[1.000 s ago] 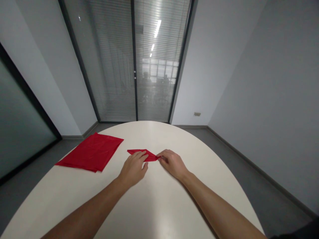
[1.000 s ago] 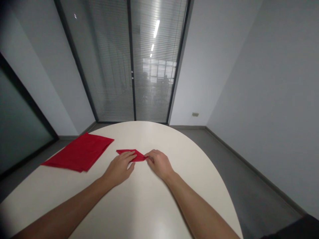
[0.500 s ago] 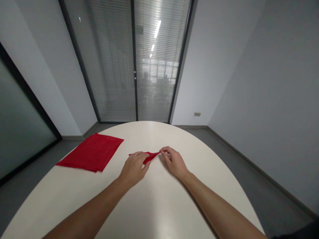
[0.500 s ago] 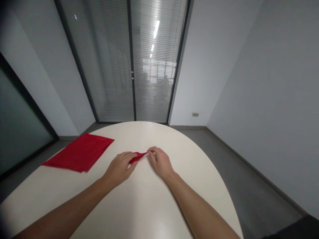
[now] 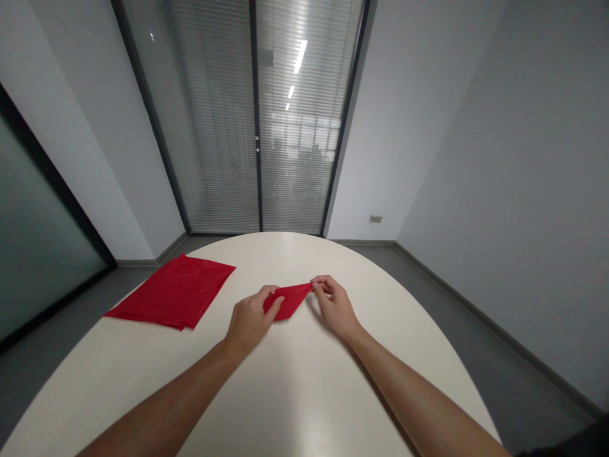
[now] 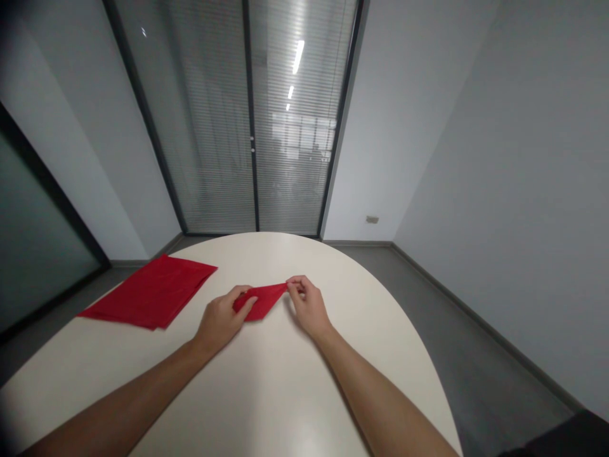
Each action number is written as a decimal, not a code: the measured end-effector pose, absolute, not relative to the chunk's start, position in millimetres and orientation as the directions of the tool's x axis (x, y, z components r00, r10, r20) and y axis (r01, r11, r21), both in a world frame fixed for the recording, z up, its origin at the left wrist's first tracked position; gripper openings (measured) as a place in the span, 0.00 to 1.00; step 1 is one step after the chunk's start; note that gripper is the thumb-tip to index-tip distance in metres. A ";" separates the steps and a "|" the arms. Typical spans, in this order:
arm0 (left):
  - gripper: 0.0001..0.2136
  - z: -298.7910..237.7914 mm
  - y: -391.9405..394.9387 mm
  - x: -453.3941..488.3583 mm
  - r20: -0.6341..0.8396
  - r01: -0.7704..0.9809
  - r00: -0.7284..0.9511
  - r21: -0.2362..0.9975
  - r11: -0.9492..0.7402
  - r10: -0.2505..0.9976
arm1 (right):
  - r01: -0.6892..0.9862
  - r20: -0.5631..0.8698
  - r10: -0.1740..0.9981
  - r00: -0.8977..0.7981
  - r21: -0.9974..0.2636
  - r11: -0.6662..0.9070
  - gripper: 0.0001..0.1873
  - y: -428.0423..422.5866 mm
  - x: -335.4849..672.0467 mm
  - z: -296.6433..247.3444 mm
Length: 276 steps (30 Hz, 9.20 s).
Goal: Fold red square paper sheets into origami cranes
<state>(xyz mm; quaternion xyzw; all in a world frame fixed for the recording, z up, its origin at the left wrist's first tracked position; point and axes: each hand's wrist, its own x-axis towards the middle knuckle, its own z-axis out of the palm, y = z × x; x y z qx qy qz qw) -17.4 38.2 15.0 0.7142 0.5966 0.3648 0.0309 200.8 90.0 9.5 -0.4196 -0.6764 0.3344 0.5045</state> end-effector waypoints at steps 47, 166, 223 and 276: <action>0.19 4.8 37.8 -10.7 0.371 0.835 0.412 0.212 -0.507 0.833 | 0.594 0.392 0.699 -0.598 -0.370 0.715 0.16 72.4 197.5 16.9; 0.25 13.4 31.2 -16.6 0.301 0.757 0.531 0.251 -0.604 0.792 | 0.461 0.413 0.731 -0.543 -0.581 0.671 0.21 76.0 200.3 9.0; 0.17 34.2 17.5 -8.1 0.320 0.412 0.817 0.258 -0.874 0.480 | 0.480 0.388 0.703 -0.597 -0.530 0.699 0.18 81.7 201.3 9.9; 0.09 13.1 36.4 -12.4 0.436 0.808 0.428 0.207 -0.552 0.791 | 0.450 0.361 0.695 -0.622 -0.563 0.694 0.08 79.3 202.3 16.3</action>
